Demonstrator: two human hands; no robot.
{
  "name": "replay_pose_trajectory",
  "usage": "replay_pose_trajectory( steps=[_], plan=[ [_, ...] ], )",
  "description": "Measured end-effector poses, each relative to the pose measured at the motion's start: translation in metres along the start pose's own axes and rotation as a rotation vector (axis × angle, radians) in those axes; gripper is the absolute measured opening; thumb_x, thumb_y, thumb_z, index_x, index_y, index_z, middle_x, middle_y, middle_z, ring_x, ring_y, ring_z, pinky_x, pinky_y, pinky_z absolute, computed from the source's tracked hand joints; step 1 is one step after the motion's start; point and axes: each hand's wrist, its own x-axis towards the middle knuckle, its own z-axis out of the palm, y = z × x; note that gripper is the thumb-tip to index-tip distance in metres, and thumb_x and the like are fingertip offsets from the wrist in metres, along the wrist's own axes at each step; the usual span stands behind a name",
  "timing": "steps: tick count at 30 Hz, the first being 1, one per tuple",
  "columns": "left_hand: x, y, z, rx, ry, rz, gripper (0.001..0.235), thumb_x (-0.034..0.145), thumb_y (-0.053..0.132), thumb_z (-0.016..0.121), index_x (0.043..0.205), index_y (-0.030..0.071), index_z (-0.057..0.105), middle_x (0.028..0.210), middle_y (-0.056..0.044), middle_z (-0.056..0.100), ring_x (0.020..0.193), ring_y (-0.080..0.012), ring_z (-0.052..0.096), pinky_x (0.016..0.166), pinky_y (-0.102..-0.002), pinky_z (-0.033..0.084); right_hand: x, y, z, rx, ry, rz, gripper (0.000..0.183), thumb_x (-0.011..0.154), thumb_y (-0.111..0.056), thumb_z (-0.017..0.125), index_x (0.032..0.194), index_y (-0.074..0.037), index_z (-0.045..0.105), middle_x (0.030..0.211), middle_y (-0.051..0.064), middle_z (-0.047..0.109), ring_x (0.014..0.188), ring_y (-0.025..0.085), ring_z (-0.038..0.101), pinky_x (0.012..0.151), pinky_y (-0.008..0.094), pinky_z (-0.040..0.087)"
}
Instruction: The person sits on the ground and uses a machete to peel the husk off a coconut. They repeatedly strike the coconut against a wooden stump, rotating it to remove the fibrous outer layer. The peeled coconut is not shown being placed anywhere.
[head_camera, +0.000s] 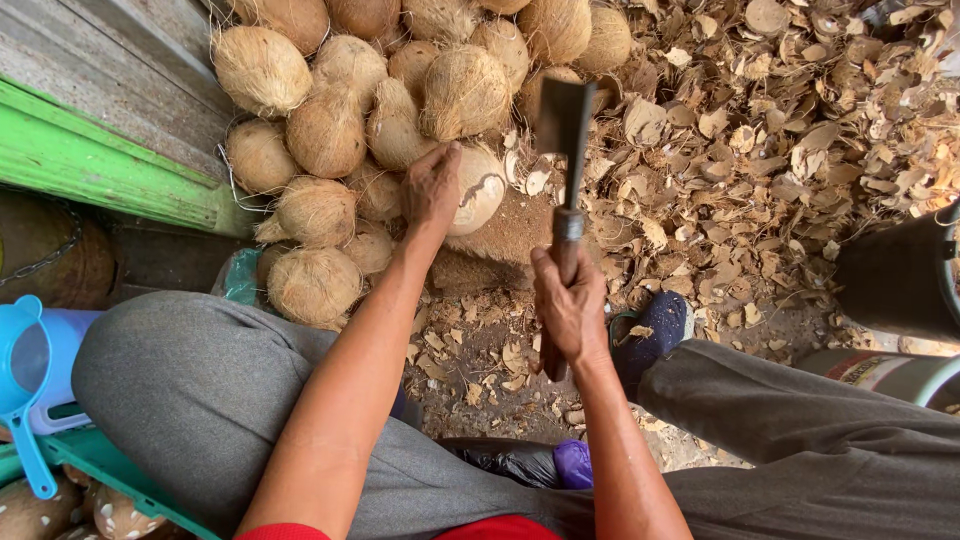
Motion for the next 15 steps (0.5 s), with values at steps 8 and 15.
replay_pose_trajectory(
  steps=[8,15],
  plan=[
    [0.002,-0.005,0.012,0.057,0.044,0.251,0.05,0.098,0.057,0.042,0.105,0.02,0.076,0.073,0.005,0.068,0.052,-0.0073,0.055,0.043,-0.03,0.044,0.01,0.012,0.024,-0.066,-0.132,0.135,0.042,0.106,-0.038,0.063,0.075,-0.01,0.054,0.058,-0.002,0.048,0.044,0.007,0.038,0.037,0.024,0.034],
    [0.001,-0.015,0.01,0.127,0.022,0.129,0.053,0.103,0.056,0.042,0.086,0.017,0.075,0.07,-0.001,0.066,0.059,-0.0159,0.057,0.058,-0.034,0.046,0.012,0.008,0.008,0.217,0.087,-0.085,0.037,0.098,-0.036,0.065,0.072,-0.012,0.053,0.054,0.001,0.051,0.038,0.01,0.045,0.034,0.028,0.042]
  ],
)
